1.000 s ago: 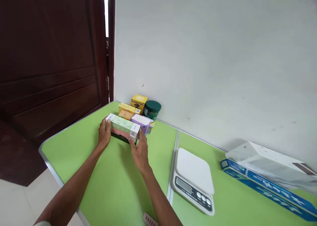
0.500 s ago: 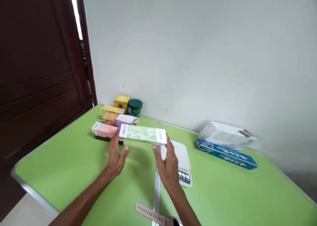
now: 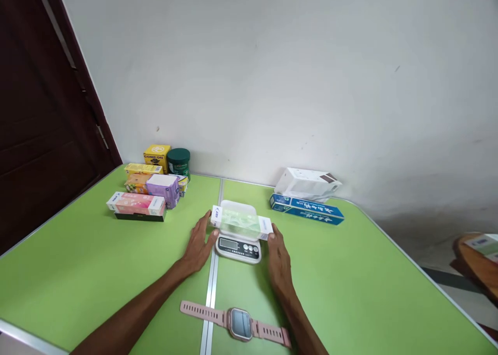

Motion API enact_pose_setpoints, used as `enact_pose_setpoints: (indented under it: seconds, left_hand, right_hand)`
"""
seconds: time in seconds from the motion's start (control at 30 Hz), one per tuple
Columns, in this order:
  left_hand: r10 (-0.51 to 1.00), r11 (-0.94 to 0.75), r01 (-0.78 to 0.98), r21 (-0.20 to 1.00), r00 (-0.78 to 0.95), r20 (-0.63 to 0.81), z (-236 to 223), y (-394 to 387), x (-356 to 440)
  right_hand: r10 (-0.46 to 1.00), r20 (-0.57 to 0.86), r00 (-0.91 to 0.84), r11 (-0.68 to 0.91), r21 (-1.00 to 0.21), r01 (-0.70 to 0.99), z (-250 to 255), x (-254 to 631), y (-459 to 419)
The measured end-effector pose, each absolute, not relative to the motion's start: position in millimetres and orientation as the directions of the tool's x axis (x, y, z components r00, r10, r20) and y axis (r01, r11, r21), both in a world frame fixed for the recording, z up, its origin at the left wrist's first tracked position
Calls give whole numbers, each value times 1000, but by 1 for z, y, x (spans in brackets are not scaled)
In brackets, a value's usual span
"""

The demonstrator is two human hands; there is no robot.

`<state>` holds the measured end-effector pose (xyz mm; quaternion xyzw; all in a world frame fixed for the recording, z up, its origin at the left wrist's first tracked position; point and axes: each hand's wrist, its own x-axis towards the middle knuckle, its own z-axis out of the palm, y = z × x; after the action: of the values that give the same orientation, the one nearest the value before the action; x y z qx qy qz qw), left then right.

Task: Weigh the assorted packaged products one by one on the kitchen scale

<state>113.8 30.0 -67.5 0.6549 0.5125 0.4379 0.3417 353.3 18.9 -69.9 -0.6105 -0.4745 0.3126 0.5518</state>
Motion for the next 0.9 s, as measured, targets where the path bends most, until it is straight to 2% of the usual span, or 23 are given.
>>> enact_pose_setpoints:
  seconds: [0.13,0.3,0.57,0.67,0.8,0.9]
  left_hand:
    - [988,-132,173,976,-55,143,-73,37,104]
    - [980,-123,65,990,-146,132,-82,43,94]
    - [982,-138,153,979,-104,155,-70,36,95]
    - [980,-175,197,965,-62,190,-69,34,95]
    - [948,-319,373,871,119,296,-67,28,95]
    - [912,-408,449,795,239,333,-66,21,97]
  right_hand:
    - [881,19,472,32,-999,-19,-78,355,25]
    - [865,24,501,78,-993,-86,-77,353,21]
    - [868,21,497,66,-995,-73,-78,354,21]
    - [887,46,460,60,-998,-16,-76,354,18]
    - [913,180,366,128,-978,162,-71,350,10]
    - [913,212,348,154,-970,187,-70,345,6]
